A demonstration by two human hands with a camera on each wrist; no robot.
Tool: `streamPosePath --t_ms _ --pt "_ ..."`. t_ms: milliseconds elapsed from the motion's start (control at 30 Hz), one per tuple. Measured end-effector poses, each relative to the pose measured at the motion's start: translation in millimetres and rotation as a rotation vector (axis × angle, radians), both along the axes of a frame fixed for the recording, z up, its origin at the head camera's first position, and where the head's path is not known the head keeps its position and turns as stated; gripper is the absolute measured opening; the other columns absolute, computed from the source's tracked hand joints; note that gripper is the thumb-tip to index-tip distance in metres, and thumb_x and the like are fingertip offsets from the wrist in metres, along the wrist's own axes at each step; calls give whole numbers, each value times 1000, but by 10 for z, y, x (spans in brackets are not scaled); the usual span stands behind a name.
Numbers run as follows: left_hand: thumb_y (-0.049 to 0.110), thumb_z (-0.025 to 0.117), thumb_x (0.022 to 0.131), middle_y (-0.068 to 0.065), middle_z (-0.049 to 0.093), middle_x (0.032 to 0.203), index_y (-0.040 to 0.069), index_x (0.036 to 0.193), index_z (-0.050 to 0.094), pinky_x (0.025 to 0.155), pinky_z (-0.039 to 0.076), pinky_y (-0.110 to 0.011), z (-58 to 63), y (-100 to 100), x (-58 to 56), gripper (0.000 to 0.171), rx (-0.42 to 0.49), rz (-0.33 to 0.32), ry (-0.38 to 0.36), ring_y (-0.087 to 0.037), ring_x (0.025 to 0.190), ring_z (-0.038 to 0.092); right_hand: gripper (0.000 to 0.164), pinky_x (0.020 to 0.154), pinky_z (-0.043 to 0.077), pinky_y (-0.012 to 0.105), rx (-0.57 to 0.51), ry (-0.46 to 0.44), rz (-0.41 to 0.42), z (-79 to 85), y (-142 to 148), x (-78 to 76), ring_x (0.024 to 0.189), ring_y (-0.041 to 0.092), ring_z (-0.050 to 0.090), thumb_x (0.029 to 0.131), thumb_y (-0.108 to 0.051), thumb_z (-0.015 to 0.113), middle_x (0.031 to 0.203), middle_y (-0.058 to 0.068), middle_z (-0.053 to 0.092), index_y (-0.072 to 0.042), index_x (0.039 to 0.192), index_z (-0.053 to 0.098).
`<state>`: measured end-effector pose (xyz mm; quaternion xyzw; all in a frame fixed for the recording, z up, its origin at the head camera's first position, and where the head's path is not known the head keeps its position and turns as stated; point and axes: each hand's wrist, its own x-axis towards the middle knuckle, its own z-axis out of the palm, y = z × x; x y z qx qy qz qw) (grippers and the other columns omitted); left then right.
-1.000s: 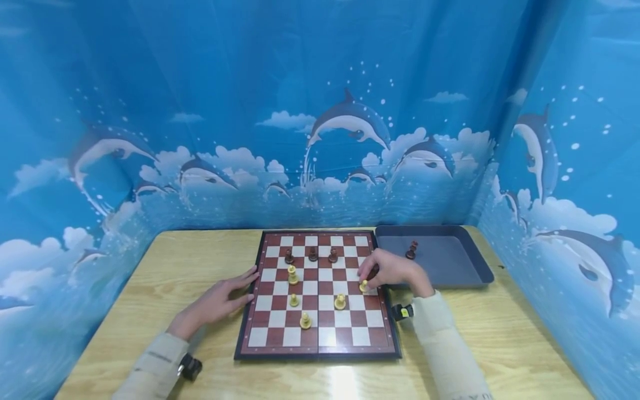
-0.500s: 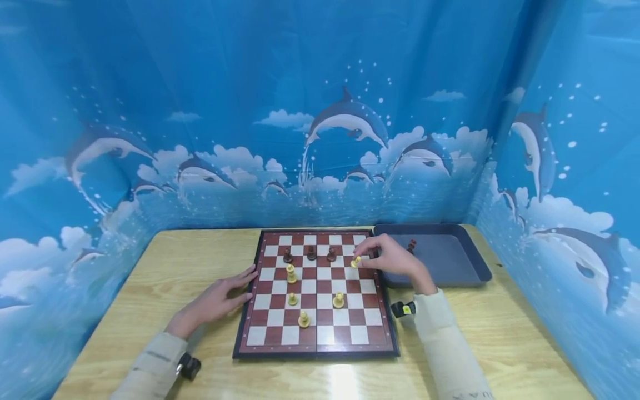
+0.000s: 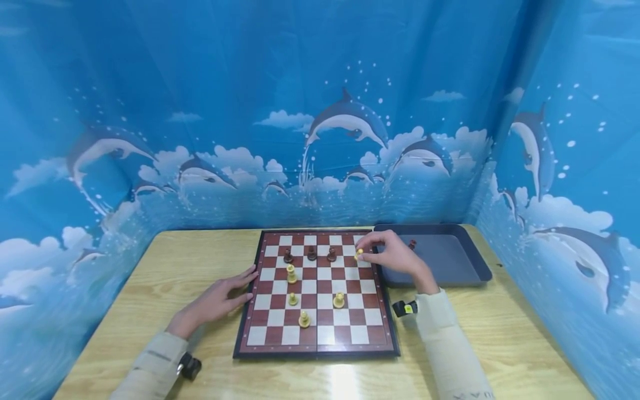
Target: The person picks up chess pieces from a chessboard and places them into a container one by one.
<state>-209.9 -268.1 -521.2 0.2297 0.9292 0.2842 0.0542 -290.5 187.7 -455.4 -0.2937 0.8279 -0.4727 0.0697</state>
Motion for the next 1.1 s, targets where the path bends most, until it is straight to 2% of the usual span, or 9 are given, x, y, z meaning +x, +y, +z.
streamPosePath --t_ms 267,500,567,633,767,933,1100 --pt "42 57 103 -10 30 166 12 155 42 116 35 -62 -1 -3 -7 62 4 -4 -1 -45 145 37 22 91 57 46 -43 18 -18 29 42 2 104 20 66 94 -14 75 112 6 73 -4 113 75" --pt "43 57 103 -10 30 165 12 155 42 116 35 -62 -1 -4 -4 62 -5 -6 8 -45 145 38 20 102 50 61 -45 40 -72 16 96 -27 115 29 64 95 -17 74 119 10 72 -12 114 76" --pt "44 57 103 -10 30 165 12 155 42 116 35 -62 3 -2 -1 62 -5 -5 8 -45 145 38 21 104 48 64 -46 32 -94 15 110 -34 119 32 62 95 -15 73 121 12 71 -10 115 76" --pt "43 57 103 -10 30 165 13 155 42 116 35 -62 8 0 -2 62 -3 -6 9 -45 145 38 22 104 48 65 -46 25 -106 85 102 12 120 36 61 95 -10 72 121 17 71 -5 116 74" --pt "44 56 103 -10 30 165 12 155 42 116 34 -62 18 2 -1 62 -2 -7 4 -46 145 37 22 103 51 61 -45 15 -123 113 122 22 121 40 61 96 -3 69 122 24 69 2 117 72" --pt "44 56 103 -10 29 166 12 155 41 117 33 -63 20 3 2 62 -5 -3 -3 -46 145 37 23 101 53 55 -83 28 -105 28 213 -54 119 37 63 97 -7 68 123 20 70 0 119 72" --pt "41 57 103 -10 29 166 12 155 41 116 33 -63 26 15 15 61 4 -4 -6 -46 146 36 25 96 58 37 -96 31 -129 43 308 -48 118 35 64 97 -11 70 124 16 70 0 119 72"
